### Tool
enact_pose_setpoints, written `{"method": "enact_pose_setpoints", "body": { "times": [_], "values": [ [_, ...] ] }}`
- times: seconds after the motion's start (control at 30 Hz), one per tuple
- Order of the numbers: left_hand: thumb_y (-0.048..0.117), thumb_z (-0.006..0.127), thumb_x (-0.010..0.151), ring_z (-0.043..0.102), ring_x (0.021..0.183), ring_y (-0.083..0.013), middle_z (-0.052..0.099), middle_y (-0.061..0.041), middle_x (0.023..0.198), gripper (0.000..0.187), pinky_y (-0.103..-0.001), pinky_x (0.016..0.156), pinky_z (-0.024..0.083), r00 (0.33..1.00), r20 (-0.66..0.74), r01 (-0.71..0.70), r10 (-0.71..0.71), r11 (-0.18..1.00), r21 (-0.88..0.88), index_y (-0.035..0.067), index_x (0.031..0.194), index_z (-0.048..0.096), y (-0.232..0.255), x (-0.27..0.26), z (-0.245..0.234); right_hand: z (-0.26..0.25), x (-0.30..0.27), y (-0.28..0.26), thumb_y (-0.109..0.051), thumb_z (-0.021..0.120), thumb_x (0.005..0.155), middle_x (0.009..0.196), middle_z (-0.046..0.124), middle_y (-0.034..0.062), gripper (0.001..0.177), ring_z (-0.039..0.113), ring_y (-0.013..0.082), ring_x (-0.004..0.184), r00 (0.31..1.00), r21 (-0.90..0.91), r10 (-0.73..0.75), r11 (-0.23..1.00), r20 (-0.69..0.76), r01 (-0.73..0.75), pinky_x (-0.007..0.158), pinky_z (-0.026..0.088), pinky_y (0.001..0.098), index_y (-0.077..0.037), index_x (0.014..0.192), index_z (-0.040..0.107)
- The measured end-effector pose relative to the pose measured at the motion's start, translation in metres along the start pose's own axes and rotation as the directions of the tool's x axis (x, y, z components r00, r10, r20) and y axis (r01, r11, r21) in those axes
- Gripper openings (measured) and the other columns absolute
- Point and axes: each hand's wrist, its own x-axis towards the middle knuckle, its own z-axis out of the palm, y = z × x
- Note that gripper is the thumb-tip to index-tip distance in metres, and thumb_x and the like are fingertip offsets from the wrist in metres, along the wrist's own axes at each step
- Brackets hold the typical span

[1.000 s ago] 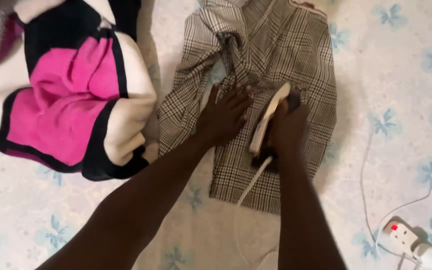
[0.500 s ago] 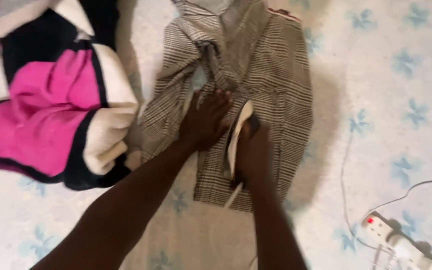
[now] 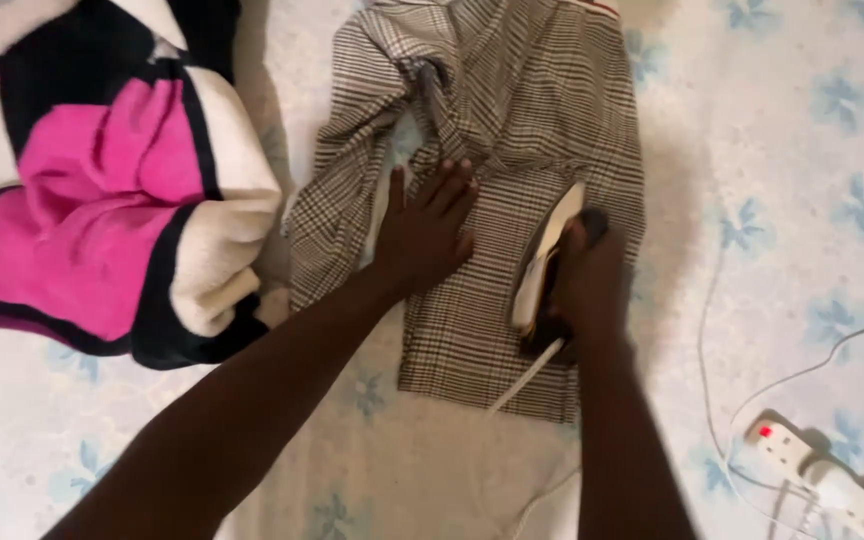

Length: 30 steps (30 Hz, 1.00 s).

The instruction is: Iron a pair of checkered trousers on a bed.

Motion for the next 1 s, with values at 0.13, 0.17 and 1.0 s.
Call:
{"method": "enact_pose_setpoints", "body": {
  "times": [0.13,0.17,1.0],
  "values": [
    [0.034,0.053,0.102,0.029,0.155,-0.0267,0.037,-0.010,0.164,0.057,-0.063,0.123,0.015,0.975,-0.056,-0.224,0.217,0.943,-0.247,0.011,0.154,0.045,0.041,0.032,0.033,0.011,-0.014,0.035,-0.047,0.056,0.100,0.103,0.068,0.0311,0.049,0.066,0.0528,0.097,0.992,-0.059,-0.114,0.992,-0.055,0.111,0.080,0.052,0.0622,-0.002,0.119,0.055],
    [0.031,0.053,0.105,0.030,0.155,-0.0278,0.037,-0.011,0.164,0.055,-0.062,0.124,0.017,0.954,-0.084,-0.298,0.287,0.886,-0.355,0.010,0.155,0.045,0.053,0.034,0.046,0.009,-0.022,0.033,-0.048,0.054,0.100,0.105,0.069,0.0312,0.049,0.065,0.0543,0.100,0.998,-0.070,-0.055,0.996,-0.032,0.053,0.082,0.051,0.0628,-0.007,0.125,0.056],
    [0.044,0.037,0.107,0.010,0.160,-0.0258,0.012,-0.003,0.173,0.065,-0.060,0.125,0.009,0.986,0.116,-0.121,0.123,0.992,-0.025,0.017,0.164,0.023,0.068,0.084,0.082,-0.019,-0.094,0.080,-0.050,0.053,0.096,0.091,0.072,0.0289,0.047,0.071,0.0518,0.085,0.953,-0.052,0.293,0.956,0.078,-0.290,0.069,0.055,0.0599,-0.009,0.119,0.048]
  ]
}}
